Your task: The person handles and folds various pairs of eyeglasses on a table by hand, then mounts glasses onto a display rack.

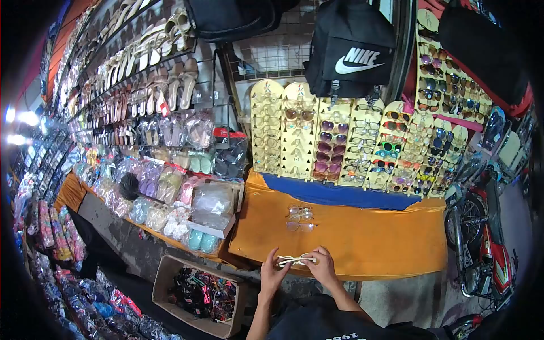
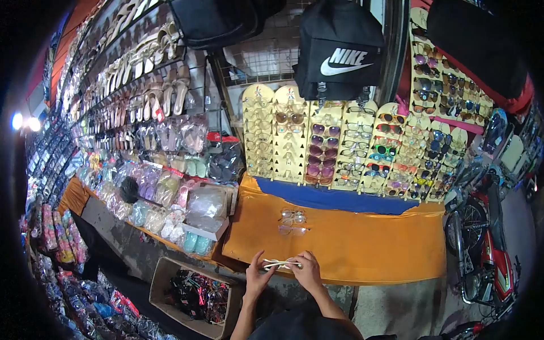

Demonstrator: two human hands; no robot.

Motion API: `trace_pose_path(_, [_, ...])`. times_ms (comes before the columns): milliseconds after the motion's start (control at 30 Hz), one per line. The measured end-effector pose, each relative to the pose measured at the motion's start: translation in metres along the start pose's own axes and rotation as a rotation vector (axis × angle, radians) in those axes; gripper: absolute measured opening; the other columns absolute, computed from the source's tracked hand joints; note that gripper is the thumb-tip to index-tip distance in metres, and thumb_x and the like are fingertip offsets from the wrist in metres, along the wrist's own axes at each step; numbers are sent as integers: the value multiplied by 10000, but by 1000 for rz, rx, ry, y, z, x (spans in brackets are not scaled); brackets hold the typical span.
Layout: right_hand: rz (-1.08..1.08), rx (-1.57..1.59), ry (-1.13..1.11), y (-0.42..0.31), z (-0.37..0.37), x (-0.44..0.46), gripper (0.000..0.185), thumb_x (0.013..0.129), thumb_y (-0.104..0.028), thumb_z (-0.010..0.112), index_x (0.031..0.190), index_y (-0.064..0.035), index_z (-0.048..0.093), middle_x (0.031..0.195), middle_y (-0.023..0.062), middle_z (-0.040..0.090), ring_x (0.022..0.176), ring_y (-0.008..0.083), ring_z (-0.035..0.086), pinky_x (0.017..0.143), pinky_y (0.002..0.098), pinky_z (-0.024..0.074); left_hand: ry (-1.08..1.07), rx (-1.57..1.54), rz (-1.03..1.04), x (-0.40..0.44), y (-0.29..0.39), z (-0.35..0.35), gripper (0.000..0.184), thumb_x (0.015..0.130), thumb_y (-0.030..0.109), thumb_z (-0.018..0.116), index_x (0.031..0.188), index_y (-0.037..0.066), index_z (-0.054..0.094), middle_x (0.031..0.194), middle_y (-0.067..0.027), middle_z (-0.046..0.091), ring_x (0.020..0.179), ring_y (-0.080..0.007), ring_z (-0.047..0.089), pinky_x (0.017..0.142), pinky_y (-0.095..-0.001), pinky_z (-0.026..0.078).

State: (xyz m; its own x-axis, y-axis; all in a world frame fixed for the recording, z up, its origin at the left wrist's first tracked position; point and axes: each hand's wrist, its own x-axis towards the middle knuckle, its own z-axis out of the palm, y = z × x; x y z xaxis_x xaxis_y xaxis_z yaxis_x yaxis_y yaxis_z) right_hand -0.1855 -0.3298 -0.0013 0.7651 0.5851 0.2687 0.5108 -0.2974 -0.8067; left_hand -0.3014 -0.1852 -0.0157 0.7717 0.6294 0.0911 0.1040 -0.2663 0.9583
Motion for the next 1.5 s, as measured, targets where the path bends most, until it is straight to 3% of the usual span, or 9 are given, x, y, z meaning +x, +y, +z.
trace_pose_path(367, [108, -108, 94, 27, -25, -4, 157, 743, -180, 778, 813, -56, 711, 806, 75, 621, 787, 259, 595, 729, 374, 451, -71, 165, -54, 10, 5, 34, 588, 763, 179, 765, 1284, 74, 514, 895, -174, 718, 868, -297, 704, 781, -342, 522])
trace_pose_path(600, [273, 114, 212, 58, -23, 0, 163, 781, -164, 756, 851, -38, 680, 675, 91, 626, 618, 254, 624, 602, 374, 469, -2, 211, -135, 8, 9, 48, 546, 789, 213, 747, 1279, 84, 543, 882, -171, 717, 802, -285, 710, 716, -345, 530])
trace_pose_path(767, [390, 145, 269, 65, -29, 1, 316, 771, -122, 749, 1042, -18, 625, 610, 62, 586, 539, 156, 571, 545, 300, 450, -15, 219, -142, 3, -16, 57, 413, 864, 192, 672, 1244, 68, 569, 836, -160, 719, 751, -253, 712, 676, -325, 528])
trace_pose_path(1100, [605, 625, 317, 94, -14, -2, 293, 812, -89, 709, 1070, 20, 623, 685, 15, 590, 587, 87, 531, 539, 253, 426, 59, 114, -275, 3, -12, 83, 214, 953, 152, 514, 1078, -16, 559, 847, -162, 722, 685, -211, 695, 621, -319, 511])
trace_pose_path(1167, [722, 770, 117, 93, -21, 2, 213, 857, -126, 681, 1006, 23, 649, 720, 7, 596, 636, 70, 538, 562, 230, 407, 140, -516, -396, 4, -33, 96, 153, 968, 157, 461, 1000, 17, 513, 944, -182, 714, 794, -203, 692, 674, -313, 483])
trace_pose_path(1200, [748, 818, 23, 94, -27, 2, 178, 901, -175, 651, 960, -8, 676, 718, -8, 596, 653, 66, 539, 573, 219, 383, 110, -542, -544, 7, -19, 94, 110, 965, 173, 444, 983, 70, 480, 1041, -200, 693, 894, -204, 677, 750, -298, 428])
trace_pose_path(1233, [754, 811, 10, 100, -30, 2, 178, 901, -175, 651, 960, -8, 676, 718, -8, 596, 653, 66, 539, 573, 219, 383, 31, -761, -661, 12, -23, 90, 148, 937, 277, 493, 939, 129, 491, 1116, -70, 695, 1066, -168, 594, 967, -387, 325])
trace_pose_path(1300, [872, 1177, -87, 120, -33, 2, 166, 920, -211, 640, 973, -59, 679, 722, -18, 603, 650, 76, 550, 568, 217, 374, -26, -1021, -757, 15, -23, 87, 151, 925, 255, 509, 967, 122, 566, 1215, -33, 654, 1138, -179, 555, 982, -375, 326])
trace_pose_path(1500, [863, 1415, -205, 131, -62, 15, 180, 941, -262, 613, 1034, -109, 635, 940, -4, 637, 893, 111, 596, 730, 257, 468, -136, -1469, -743, 23, -24, 96, 233, 938, 172, 484, 1106, 84, 619, 1346, -40, 575, 1201, -177, 512, 904, -367, 392])
